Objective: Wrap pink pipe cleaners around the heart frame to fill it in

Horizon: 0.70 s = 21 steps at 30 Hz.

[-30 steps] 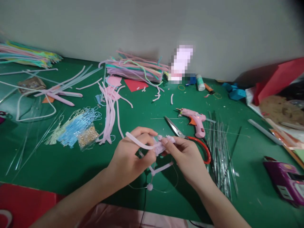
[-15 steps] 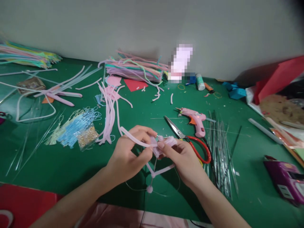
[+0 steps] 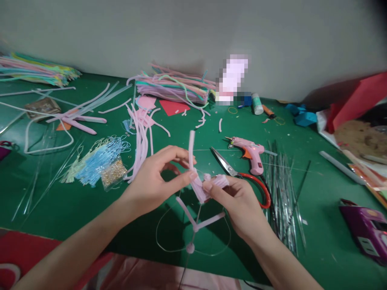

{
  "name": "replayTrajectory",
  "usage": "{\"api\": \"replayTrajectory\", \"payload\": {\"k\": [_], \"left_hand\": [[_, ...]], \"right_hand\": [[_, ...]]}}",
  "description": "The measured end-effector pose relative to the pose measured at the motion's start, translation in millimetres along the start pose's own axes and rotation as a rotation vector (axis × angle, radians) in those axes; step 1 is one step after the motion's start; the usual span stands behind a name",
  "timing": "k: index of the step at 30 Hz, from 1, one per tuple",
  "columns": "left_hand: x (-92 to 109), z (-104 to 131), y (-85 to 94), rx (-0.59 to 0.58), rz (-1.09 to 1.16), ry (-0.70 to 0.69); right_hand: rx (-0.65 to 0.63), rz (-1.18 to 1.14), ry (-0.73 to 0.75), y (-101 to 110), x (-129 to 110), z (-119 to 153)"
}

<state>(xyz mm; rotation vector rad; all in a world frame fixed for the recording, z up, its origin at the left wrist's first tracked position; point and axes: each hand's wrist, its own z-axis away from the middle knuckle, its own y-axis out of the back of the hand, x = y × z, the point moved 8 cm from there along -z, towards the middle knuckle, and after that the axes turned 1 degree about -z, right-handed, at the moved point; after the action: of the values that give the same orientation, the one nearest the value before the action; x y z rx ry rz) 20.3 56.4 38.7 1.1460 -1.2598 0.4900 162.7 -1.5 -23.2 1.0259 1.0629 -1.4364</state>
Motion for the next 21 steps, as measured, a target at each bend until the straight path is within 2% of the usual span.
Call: {"api": "replayTrajectory", "payload": {"k": [2, 4, 8, 13, 21], "left_hand": [[0.9, -4.3, -0.7, -0.058, -0.027, 0.002], [2.9, -8.3, -0.3, -0.069, -0.043, -0.007], [9.0, -15.3, 2.0, -0.009, -0.032, -0.024], [8.2, -19.0, 0.7, 0.038, 0.033, 0.073], [-0.1, -11.2, 0.4, 0.117, 0.153, 0.180]], "right_hand": [[-0.006, 0.033, 0.012, 0.6, -0.9, -0.1], [-0.023, 0.059, 0.014, -0.1, -2.4, 0.2], [-0.030, 0.099, 0.026, -1.4, -10.4, 1.9], [0.004, 0.187, 0.100, -2.3, -24.2, 3.9], [0.055, 0.263, 0.203, -2.8, -40.3, 6.3]]}}
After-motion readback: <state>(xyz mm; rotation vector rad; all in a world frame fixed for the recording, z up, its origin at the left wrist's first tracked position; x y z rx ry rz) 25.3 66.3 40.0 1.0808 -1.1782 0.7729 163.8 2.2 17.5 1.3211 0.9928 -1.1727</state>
